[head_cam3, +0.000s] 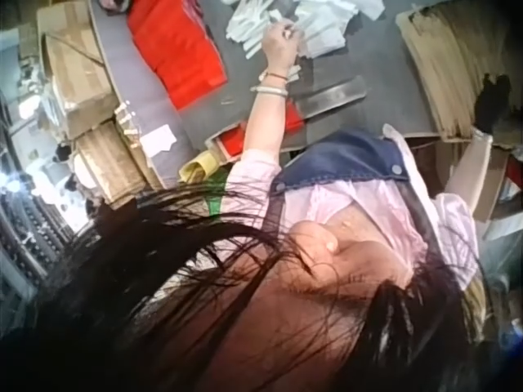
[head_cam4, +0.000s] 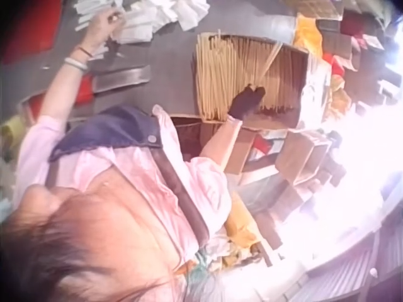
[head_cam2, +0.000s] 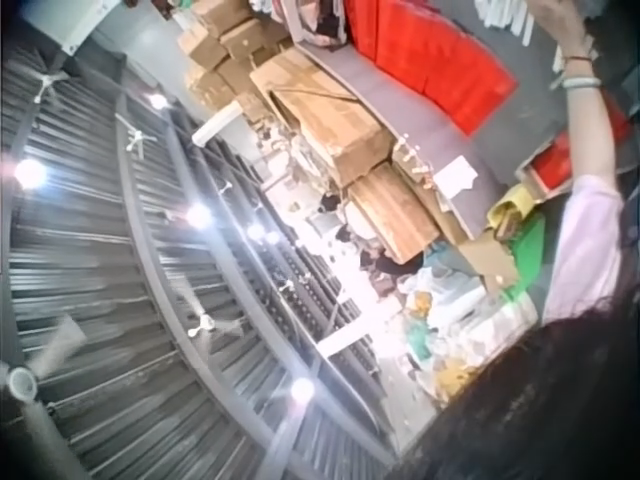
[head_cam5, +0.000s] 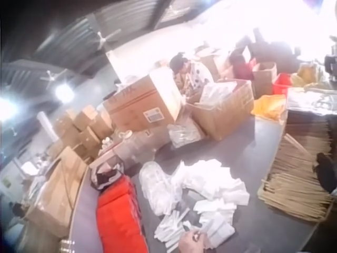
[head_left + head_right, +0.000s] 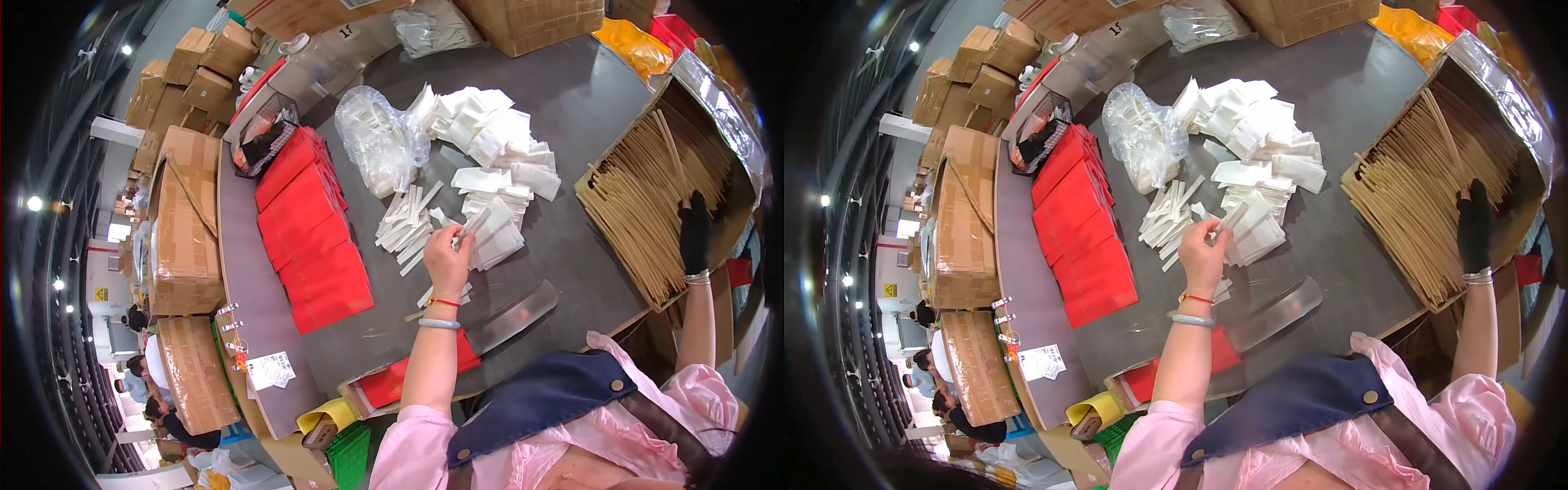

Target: Packing incense sticks into small paper sleeves and then into larger bags at a workbench.

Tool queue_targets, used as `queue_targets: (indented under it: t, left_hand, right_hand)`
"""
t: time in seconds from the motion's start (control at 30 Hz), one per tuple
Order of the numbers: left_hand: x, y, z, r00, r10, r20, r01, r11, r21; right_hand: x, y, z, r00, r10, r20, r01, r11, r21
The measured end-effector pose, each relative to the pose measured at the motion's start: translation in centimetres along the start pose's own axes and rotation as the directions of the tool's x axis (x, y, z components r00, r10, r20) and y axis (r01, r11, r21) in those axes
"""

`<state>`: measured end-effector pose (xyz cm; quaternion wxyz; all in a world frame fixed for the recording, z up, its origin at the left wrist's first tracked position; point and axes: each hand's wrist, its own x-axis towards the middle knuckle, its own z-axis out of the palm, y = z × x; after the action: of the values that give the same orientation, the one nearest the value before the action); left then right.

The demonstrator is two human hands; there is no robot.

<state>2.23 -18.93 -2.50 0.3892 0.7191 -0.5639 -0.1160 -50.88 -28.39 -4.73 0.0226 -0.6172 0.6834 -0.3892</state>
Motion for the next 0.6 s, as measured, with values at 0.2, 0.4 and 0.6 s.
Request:
queue_targets:
  t: [0.2,0.4,0.6]
  left_hand:
    - [-0.7,-0.6,-0.1,0.995,0.041,-0.094,-0.044,0.998,-0.035]
    - [-1.3,0.2,-0.5,0.996,-0.068,-0.054,0.060,0.990,-0.128]
    - [-1.9,-0.6,-1.4,0.991,-0.089,-0.098,0.074,0.986,-0.147]
  right_hand:
    - [-4.5,-18.8,-0.6,0.936,-0.156,0.315,-0.131,0.676,0.725]
    - [-12.4,-21.7,6.2,0.926,-0.313,0.213,0.104,0.752,0.651]
    - [-12.6,-21.1,6.9,0.804,-0.171,0.569,-0.304,0.704,0.642]
